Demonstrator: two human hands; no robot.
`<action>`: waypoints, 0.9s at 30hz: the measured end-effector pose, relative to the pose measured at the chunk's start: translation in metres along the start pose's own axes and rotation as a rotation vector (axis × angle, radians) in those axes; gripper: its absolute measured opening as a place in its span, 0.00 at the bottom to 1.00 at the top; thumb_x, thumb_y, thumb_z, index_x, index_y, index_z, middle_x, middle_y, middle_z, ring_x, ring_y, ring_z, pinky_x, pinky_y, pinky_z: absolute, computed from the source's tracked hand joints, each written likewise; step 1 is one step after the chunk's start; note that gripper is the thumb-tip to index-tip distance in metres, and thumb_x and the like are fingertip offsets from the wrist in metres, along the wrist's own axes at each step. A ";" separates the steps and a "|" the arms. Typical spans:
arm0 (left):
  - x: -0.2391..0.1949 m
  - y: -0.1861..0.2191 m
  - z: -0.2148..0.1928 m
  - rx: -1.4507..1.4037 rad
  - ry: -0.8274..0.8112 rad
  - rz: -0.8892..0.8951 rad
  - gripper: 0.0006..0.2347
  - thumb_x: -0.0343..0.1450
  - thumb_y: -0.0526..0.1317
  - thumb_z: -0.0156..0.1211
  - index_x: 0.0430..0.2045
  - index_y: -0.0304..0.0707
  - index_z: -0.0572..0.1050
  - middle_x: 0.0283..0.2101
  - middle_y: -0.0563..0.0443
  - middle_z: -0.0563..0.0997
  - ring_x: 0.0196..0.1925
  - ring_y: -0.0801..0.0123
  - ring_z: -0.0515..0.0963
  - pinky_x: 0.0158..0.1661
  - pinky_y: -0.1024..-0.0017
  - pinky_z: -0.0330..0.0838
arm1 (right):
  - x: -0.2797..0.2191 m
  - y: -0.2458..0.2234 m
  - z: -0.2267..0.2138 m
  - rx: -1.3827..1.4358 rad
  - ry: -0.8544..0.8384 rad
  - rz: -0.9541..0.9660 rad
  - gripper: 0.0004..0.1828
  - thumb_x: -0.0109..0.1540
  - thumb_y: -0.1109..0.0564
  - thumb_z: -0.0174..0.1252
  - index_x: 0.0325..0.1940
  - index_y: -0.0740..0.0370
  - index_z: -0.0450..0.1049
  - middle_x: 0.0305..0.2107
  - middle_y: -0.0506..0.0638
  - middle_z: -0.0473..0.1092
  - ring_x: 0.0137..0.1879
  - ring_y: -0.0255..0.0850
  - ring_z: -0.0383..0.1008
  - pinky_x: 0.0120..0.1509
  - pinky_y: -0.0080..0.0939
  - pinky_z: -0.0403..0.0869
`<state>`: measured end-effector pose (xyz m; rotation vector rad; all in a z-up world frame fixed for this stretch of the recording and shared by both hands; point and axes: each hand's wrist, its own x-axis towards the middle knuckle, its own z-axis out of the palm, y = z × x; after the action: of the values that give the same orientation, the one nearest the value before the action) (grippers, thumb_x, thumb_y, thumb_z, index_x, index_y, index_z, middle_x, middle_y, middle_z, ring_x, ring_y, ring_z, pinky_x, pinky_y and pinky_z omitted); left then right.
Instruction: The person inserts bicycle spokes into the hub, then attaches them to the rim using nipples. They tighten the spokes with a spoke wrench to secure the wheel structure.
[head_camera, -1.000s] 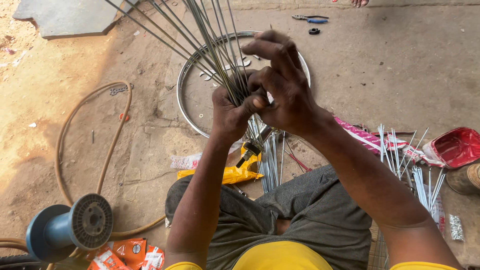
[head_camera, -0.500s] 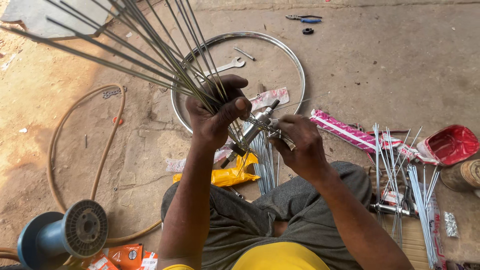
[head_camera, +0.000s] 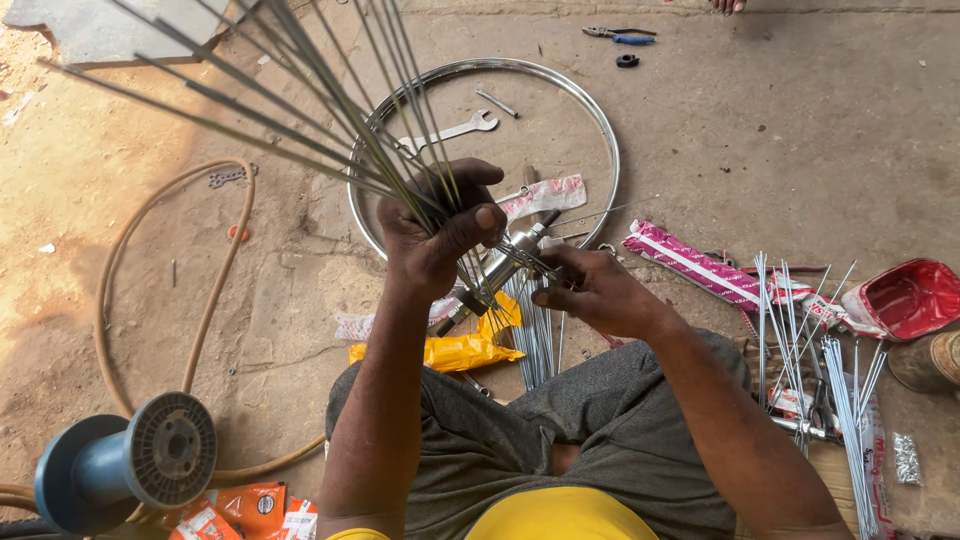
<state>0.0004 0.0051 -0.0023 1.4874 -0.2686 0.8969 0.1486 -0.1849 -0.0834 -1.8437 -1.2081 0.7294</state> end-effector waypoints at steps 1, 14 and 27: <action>-0.001 0.000 0.000 -0.004 -0.002 -0.003 0.13 0.74 0.39 0.69 0.46 0.27 0.78 0.29 0.49 0.83 0.30 0.73 0.84 0.31 0.75 0.80 | 0.001 0.001 0.002 -0.013 0.016 -0.028 0.26 0.60 0.40 0.64 0.53 0.60 0.77 0.32 0.51 0.76 0.35 0.37 0.74 0.39 0.40 0.76; -0.001 -0.004 0.004 0.291 0.002 -0.040 0.15 0.75 0.45 0.66 0.47 0.30 0.79 0.28 0.53 0.82 0.30 0.77 0.81 0.32 0.76 0.76 | 0.004 -0.005 -0.026 -0.289 0.171 -0.118 0.14 0.64 0.46 0.61 0.45 0.57 0.82 0.33 0.46 0.78 0.39 0.35 0.79 0.42 0.38 0.78; 0.001 -0.017 0.023 0.170 0.066 -0.052 0.16 0.76 0.43 0.64 0.54 0.30 0.76 0.45 0.47 0.85 0.44 0.73 0.84 0.43 0.73 0.82 | 0.006 -0.068 -0.052 -1.286 0.670 -0.866 0.04 0.71 0.56 0.66 0.42 0.50 0.79 0.56 0.47 0.75 0.73 0.46 0.63 0.81 0.72 0.39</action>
<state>0.0208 -0.0131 -0.0116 1.6100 -0.1064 0.9436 0.1605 -0.1802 0.0008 -1.8101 -1.8951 -1.3266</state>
